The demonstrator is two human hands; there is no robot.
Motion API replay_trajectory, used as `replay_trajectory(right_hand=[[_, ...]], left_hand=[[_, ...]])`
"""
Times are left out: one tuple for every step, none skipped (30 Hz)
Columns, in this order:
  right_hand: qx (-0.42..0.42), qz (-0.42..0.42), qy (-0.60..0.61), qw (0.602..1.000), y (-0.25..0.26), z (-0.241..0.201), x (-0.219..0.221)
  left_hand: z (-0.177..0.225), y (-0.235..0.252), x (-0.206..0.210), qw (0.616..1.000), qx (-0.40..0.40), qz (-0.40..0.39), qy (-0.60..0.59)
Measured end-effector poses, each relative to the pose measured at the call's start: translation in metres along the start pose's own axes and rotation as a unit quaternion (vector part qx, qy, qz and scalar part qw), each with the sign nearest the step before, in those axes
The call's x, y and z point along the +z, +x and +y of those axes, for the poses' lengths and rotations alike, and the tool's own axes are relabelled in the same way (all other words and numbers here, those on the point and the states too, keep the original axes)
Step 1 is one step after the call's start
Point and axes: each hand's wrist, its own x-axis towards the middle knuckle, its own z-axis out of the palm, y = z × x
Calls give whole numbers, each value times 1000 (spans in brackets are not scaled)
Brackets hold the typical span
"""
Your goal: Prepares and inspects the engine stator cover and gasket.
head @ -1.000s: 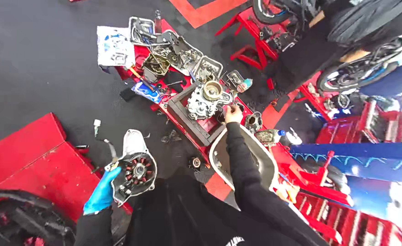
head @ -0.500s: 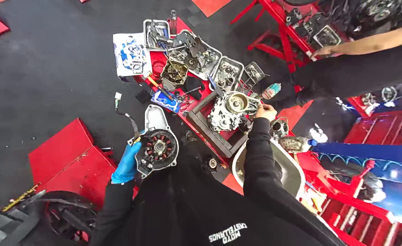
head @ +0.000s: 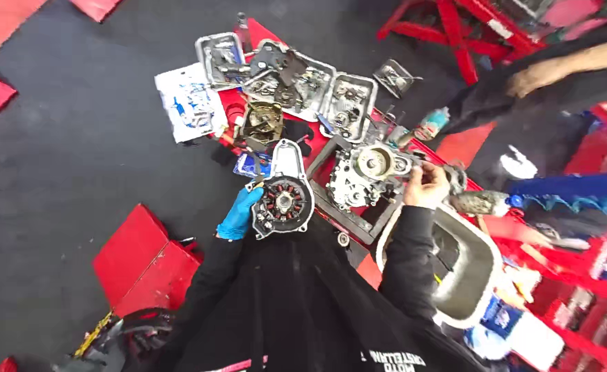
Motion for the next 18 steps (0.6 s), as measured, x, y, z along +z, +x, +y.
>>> replay_trajectory(right_hand=[[1, 9, -1, 1000, -5, 2, -3], [-9, 19, 4, 1000, -11, 2, -4], [-22, 21, 8, 999, -19, 1, -4], [-37, 14, 8, 999, -27, -1, -2], [-47, 5, 6, 999, -36, -5, 0], [-54, 0, 3, 999, -43, -9, 4], [-53, 4, 0, 999, -46, -14, 8], [-45, 12, -7, 999, -46, -17, 13], [-33, 24, -19, 999, -43, -20, 19], [-20, 34, -36, 999, -38, -24, 25], [-11, 43, -53, 998, -31, -28, 30], [-14, 48, -64, 997, -24, -32, 36], [-26, 43, -78, 996, -21, -35, 42], [-46, 36, -87, 994, -20, -40, 48], [-65, 29, -93, 993, -21, -46, 54], [-81, 23, -101, 991, -25, -51, 60], [-98, 18, -109, 989, -30, -55, 66], [-110, 13, -117, 987, -36, -59, 72]], left_hand=[[3, 11, 0, 1000, -5, -16, 3], [7, 21, -1, 1000, -10, -30, 4], [11, 29, -5, 999, -15, -43, 9], [16, 35, -9, 998, -23, -55, 22], [20, 40, -13, 997, -29, -66, 27], [25, 47, -16, 996, -33, -77, 28], [29, 54, -20, 995, -37, -88, 29], [33, 61, -23, 994, -44, -98, 30], [37, 67, -28, 992, -52, -111, 26], [40, 72, -32, 990, -63, -124, 19], [43, 77, -34, 988, -71, -136, 16], [47, 81, -36, 986, -79, -144, 14], [51, 83, -39, 984, -87, -153, 10], [55, 88, -41, 982, -89, -164, 6], [56, 91, -44, 981, -90, -174, 1], [56, 94, -48, 980, -90, -179, -5], [55, 95, -51, 979, -91, -180, -10], [54, 95, -55, 980, -93, -178, -15]])
